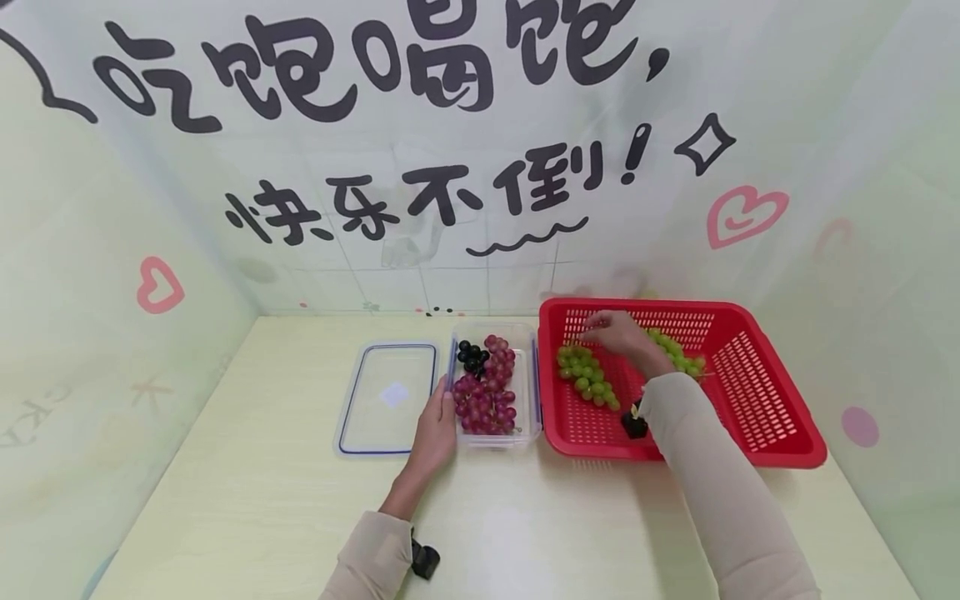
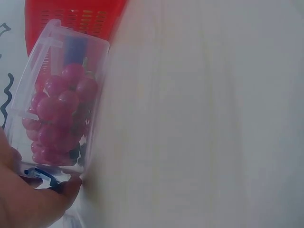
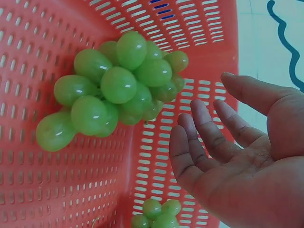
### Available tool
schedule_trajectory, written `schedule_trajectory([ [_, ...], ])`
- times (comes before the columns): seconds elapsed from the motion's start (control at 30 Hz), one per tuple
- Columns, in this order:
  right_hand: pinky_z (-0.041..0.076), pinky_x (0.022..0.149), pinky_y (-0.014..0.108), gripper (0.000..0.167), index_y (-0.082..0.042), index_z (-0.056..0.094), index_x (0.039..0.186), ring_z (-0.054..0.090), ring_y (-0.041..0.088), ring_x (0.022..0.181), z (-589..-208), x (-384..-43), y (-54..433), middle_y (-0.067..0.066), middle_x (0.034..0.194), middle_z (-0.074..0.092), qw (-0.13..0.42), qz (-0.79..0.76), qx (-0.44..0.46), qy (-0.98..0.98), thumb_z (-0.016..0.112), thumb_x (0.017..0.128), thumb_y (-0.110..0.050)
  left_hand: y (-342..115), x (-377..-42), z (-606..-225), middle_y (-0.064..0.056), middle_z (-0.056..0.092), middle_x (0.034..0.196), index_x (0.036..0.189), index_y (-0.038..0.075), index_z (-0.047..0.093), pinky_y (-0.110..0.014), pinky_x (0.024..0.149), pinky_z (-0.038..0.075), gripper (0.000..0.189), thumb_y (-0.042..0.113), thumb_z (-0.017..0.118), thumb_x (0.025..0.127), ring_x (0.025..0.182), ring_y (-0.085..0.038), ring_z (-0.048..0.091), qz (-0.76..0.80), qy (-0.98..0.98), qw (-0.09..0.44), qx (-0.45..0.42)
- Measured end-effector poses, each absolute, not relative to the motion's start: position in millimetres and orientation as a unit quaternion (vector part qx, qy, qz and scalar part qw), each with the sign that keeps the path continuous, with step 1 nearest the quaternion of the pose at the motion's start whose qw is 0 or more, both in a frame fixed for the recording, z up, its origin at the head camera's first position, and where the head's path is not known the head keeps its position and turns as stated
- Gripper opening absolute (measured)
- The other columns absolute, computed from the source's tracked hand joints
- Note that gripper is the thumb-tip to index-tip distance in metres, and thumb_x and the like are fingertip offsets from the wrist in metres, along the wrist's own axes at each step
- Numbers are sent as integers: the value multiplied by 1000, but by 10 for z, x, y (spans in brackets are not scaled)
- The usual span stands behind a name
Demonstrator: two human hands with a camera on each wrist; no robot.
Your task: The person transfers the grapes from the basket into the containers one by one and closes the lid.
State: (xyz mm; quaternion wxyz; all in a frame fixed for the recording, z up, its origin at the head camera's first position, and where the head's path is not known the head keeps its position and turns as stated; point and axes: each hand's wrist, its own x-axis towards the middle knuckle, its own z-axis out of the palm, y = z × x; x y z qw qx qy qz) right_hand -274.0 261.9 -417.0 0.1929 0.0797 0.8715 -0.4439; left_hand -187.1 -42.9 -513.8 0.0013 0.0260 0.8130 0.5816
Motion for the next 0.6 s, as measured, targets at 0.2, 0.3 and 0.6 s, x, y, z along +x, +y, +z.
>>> schedule_trajectory([
  [0.2, 39, 112, 54, 44, 0, 47, 139, 44, 38, 125, -4209, -2727, 2653, 22, 140, 45, 204, -449, 76, 866, 56, 101, -19, -425, -1861, -5140, -28, 31, 155, 155, -5, 20, -54, 119, 25, 52, 19, 27, 110, 145, -42, 28, 584, 811, 1, 25],
  [0.3, 39, 112, 54, 45, 0, 47, 140, 44, 37, 125, -4232, -2723, 2674, 23, 142, 44, 206, -447, 77, 867, 56, 101, -19, -423, -1859, -5145, -29, 31, 155, 155, -5, 20, -55, 118, 25, 52, 20, 27, 110, 144, -43, 28, 583, 812, 2, 25],
  [0.6, 42, 107, 54, 44, 2, 49, 139, 48, 37, 121, -4280, -2725, 2711, 24, 139, 48, 218, -421, 64, 878, 54, 102, -19, -429, -1866, -5157, -28, 31, 155, 155, -5, 20, -55, 118, 25, 52, 20, 26, 110, 145, -43, 27, 580, 814, 1, 26],
])
